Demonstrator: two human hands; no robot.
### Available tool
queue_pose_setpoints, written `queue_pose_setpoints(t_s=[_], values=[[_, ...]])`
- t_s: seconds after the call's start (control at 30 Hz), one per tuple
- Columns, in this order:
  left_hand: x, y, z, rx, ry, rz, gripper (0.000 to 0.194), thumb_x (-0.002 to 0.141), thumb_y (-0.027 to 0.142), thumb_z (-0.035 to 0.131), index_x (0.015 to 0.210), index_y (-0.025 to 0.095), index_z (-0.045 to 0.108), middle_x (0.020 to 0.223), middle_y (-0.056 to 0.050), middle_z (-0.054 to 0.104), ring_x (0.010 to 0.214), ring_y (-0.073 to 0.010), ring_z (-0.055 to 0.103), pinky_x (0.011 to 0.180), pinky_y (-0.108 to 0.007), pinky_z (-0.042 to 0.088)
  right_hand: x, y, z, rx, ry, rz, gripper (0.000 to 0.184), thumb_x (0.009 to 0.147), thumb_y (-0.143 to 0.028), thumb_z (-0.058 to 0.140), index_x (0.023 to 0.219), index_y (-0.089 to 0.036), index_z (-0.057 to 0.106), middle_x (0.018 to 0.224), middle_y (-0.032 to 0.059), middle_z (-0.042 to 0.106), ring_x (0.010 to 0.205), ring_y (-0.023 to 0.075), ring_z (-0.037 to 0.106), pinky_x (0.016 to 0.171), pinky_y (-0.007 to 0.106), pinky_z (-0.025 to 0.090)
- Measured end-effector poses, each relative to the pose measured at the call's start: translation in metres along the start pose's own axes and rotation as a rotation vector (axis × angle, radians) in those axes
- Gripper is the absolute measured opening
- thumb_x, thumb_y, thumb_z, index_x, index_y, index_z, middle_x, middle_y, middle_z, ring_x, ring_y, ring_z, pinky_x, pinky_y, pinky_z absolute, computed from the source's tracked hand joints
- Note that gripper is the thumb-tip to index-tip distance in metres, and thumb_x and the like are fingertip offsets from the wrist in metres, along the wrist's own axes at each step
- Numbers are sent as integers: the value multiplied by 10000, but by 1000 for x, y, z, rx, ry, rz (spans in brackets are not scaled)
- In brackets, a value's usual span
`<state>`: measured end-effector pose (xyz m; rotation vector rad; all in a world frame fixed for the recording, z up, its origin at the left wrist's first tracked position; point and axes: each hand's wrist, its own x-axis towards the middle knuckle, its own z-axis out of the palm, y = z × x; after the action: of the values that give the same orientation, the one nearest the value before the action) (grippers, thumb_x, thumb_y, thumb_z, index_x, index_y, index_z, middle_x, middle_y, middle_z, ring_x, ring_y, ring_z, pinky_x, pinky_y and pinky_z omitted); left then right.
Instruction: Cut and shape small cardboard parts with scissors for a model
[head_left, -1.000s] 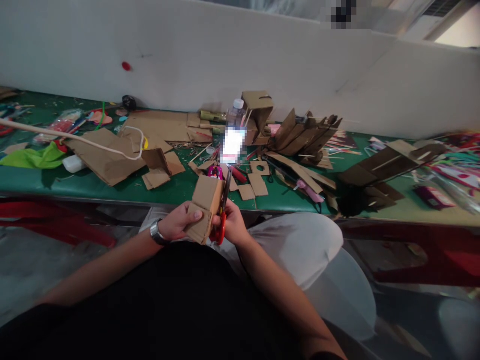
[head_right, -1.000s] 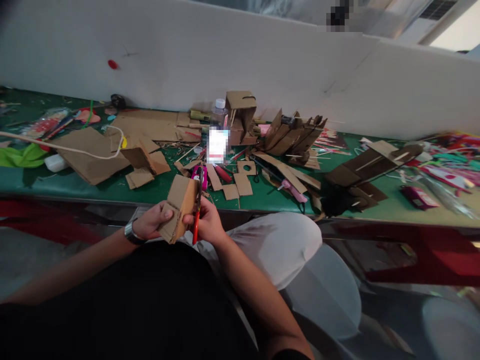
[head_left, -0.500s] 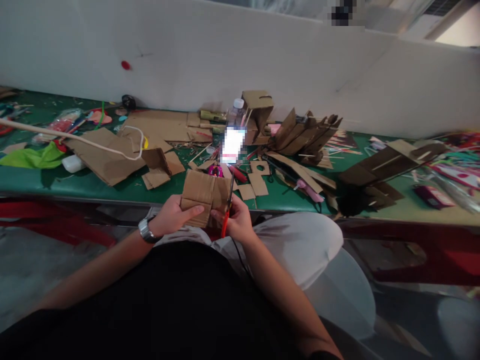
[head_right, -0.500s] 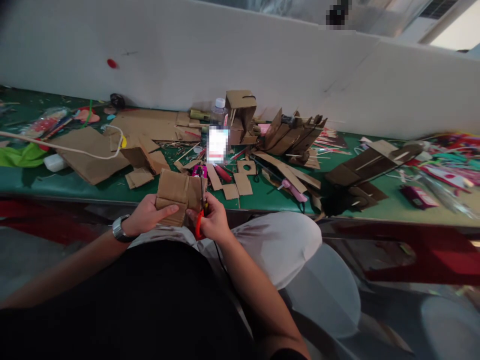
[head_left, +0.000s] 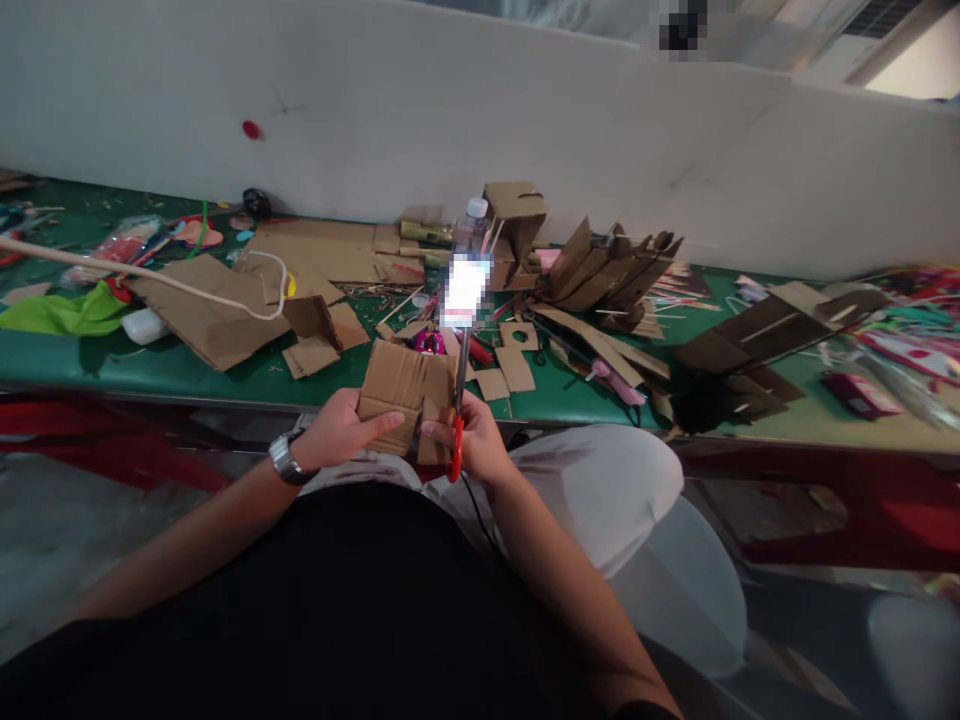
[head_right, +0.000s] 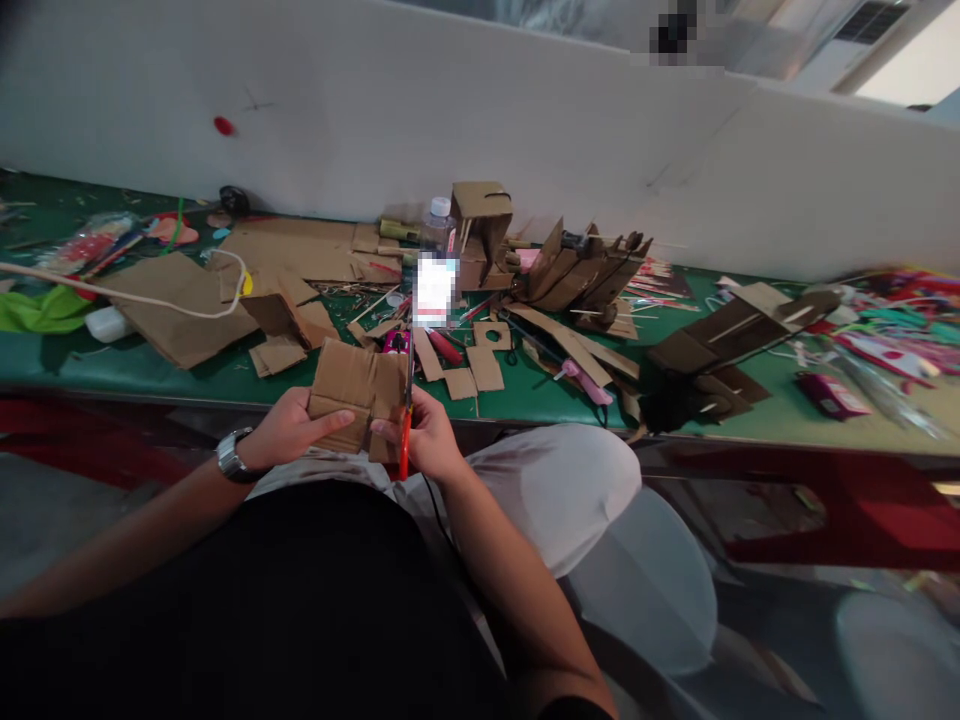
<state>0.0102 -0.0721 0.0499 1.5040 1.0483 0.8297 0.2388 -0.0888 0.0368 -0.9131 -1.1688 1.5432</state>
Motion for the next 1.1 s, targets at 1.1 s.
queue_pose_setpoints(t_s=[1.1], values=[[-4,4,5,-78,5,-40,527,816,553,839,1169,163,810,1159,-118,833,1037,-330,795,880,-435,668,0,3,-6,-92,36,-120,459,670,-397,976,1012,-227,721,857,-16,705,759,166,631,734,293,566]])
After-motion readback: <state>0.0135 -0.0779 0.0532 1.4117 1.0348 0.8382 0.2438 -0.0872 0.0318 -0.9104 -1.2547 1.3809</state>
